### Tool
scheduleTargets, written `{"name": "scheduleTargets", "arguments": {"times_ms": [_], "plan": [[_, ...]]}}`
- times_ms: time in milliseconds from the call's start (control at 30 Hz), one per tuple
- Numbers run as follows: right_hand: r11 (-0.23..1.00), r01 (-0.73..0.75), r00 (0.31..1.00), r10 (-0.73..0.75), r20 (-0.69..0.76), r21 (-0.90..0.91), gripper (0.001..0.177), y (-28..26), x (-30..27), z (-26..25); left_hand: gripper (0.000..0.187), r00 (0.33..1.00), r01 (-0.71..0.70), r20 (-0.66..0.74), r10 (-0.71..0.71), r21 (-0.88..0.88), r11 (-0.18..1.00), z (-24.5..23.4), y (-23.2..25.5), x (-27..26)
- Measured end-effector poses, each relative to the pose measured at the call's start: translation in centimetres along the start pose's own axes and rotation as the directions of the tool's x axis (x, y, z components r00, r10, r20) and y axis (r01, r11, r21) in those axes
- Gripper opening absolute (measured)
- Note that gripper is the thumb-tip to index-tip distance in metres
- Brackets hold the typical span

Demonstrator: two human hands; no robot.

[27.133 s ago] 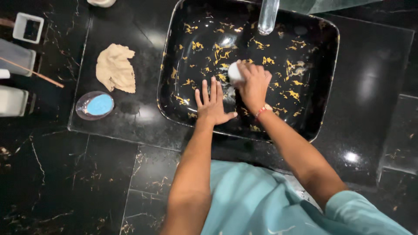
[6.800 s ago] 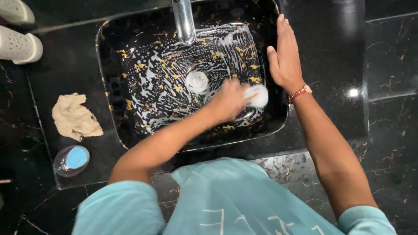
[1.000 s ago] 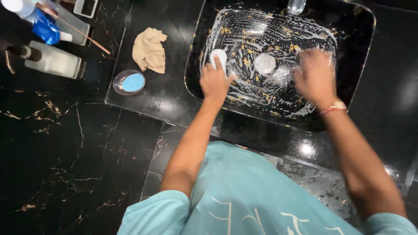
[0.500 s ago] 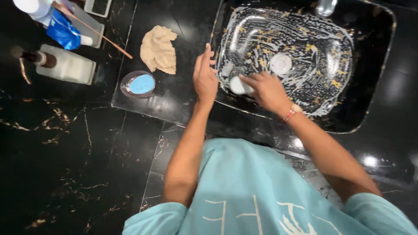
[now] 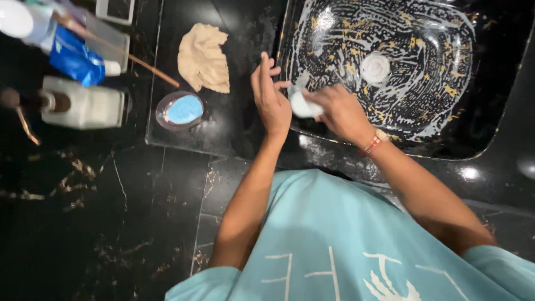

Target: The person scrubs the interior of a black sink with a white sponge and cleaning agent, making circular and back-and-forth motions to clean the surfaces.

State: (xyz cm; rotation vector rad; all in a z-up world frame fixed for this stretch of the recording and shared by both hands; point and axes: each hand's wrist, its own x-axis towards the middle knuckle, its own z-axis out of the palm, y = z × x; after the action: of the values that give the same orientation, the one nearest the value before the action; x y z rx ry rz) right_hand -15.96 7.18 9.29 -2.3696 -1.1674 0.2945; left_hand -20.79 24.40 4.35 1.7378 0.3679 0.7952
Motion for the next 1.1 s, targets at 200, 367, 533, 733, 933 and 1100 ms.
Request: {"name": "scheduleTargets", "arguments": {"times_ms": [200, 367, 533, 733, 933, 1100], "plan": [[0.996, -0.033, 0.991, 0.022, -0.133, -0.08, 0.068, 0.0, 0.8, 1.0, 0.072, 1.0, -0.008, 0.003, 0.008, 0.044, 0.999, 0.2, 0.1, 0.0], [0.991, -0.038, 0.96, 0.002, -0.279, -0.126, 0.064, 1.6, 5.7, 1.6, 0.071, 0.998, -0.041, 0.057, 0.035, 0.1, 0.994, -0.1, 0.0, -0.1], [0.999, 0.043, 0.997, -0.042, 0.057, -0.012, 0.068, 1.6, -0.5, -0.7, 0.072, 0.998, -0.017, 0.057, 0.011, 0.104, 0.994, -0.1, 0.0, 0.1], [0.963, -0.004, 0.969, -0.063, -0.238, -0.268, 0.066, 2.3, 3.9, 1.3, 0.076, 0.996, -0.034, 0.087, 0.022, 0.14, 0.99, 0.2, -0.4, 0.0], [0.975, 0.105, 0.994, -0.095, 0.058, -0.198, 0.07, 2.1, -1.6, -1.3, 0.077, 0.997, -0.04, 0.076, 0.03, 0.14, 0.989, 0.0, -0.2, 0.1], [0.982, 0.056, 0.996, -0.068, -0.059, -0.182, 0.066, 2.2, 0.6, 0.3, 0.076, 0.998, -0.023, 0.065, 0.016, 0.113, 0.993, 0.1, -0.1, 0.1]]}}
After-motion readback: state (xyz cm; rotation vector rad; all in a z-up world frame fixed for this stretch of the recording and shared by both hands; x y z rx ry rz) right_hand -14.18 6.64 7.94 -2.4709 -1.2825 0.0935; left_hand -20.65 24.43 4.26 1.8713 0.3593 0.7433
